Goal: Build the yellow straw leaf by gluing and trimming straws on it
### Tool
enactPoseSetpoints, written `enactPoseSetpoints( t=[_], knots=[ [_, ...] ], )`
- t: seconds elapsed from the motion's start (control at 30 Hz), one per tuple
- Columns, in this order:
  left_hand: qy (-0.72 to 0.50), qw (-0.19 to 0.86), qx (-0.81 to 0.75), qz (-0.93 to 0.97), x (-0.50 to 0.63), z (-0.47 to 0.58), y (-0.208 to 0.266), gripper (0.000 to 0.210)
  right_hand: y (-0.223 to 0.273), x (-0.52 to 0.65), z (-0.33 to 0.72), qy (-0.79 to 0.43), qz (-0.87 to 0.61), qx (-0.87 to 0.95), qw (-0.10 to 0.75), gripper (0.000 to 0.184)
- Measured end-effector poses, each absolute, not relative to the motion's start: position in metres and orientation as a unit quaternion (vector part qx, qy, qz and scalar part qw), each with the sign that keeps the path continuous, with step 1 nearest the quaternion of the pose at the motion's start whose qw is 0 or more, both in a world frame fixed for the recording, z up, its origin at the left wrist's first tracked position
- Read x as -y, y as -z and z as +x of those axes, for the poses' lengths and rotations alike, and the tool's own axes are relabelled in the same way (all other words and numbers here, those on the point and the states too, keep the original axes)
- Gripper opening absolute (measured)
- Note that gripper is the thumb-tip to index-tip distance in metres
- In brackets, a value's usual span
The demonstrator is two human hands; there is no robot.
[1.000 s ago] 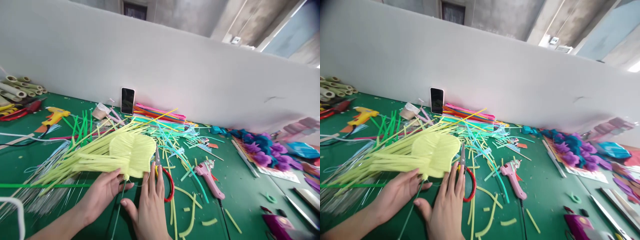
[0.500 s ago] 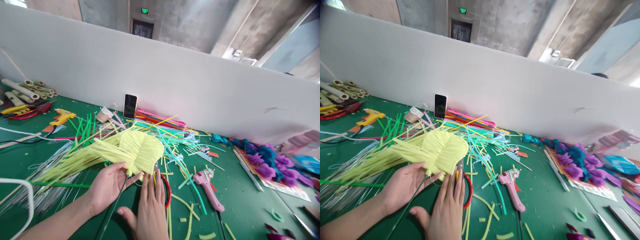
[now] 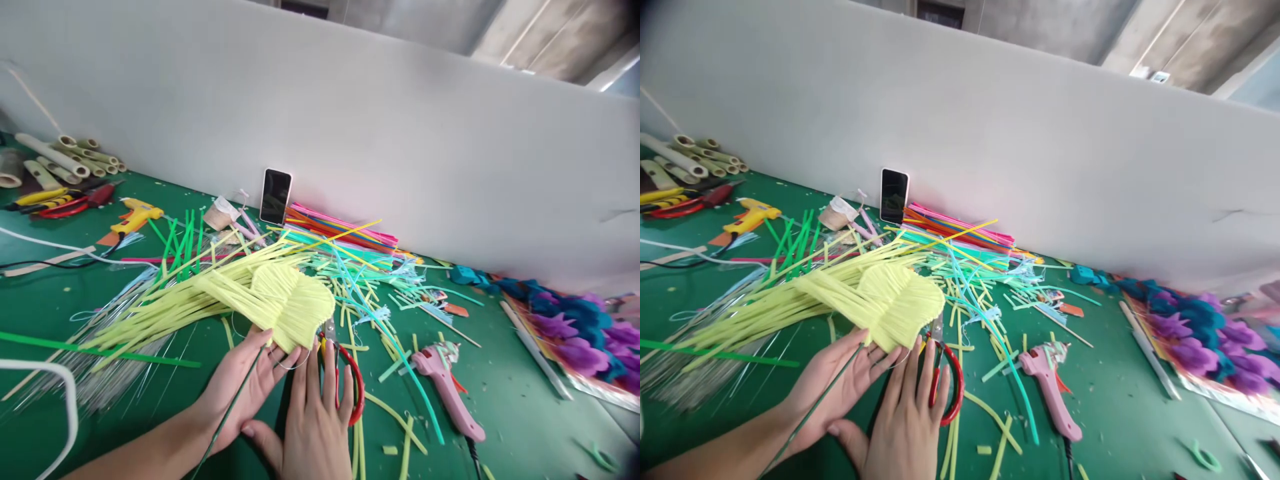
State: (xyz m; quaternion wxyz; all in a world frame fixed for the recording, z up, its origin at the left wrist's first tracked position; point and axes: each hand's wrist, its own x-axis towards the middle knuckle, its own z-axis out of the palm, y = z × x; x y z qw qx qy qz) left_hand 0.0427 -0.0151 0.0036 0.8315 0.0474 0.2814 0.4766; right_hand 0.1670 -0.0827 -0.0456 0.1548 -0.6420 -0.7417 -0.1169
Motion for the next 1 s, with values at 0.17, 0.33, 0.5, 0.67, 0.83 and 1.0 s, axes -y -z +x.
enactPoseSetpoints(
  t=[0.17, 0.33, 0.5, 0.67, 0.83, 1.0],
  knots=[
    [-0.485, 0.818, -0.296, 0.09, 0.015, 0.043, 0.004, 0.059, 0.043, 0.085, 0.174, 0.124, -0.604, 0.774, 0.146, 0.1],
    [-0.475, 0.829, -0.28, 0.099, 0.01, 0.04, 0.004, 0.057, 0.022, 0.087, 0.211, 0.098, -0.553, 0.81, 0.171, 0.056],
    [-0.473, 0.821, -0.304, 0.099, 0.008, 0.04, -0.001, 0.059, -0.026, 0.074, 0.276, 0.11, -0.661, 0.692, 0.268, 0.039],
    [-0.469, 0.817, -0.321, 0.094, 0.006, 0.04, -0.006, 0.057, -0.039, 0.061, 0.33, 0.094, -0.778, 0.568, 0.251, 0.048],
    [-0.468, 0.823, -0.311, 0.082, 0.004, 0.04, -0.002, 0.054, -0.031, 0.062, 0.354, 0.051, -0.864, 0.45, 0.219, 0.05],
    [-0.449, 0.837, -0.3, 0.084, 0.0, 0.039, 0.003, 0.053, -0.019, 0.068, 0.38, 0.041, -0.898, 0.417, 0.131, 0.063]
  ],
)
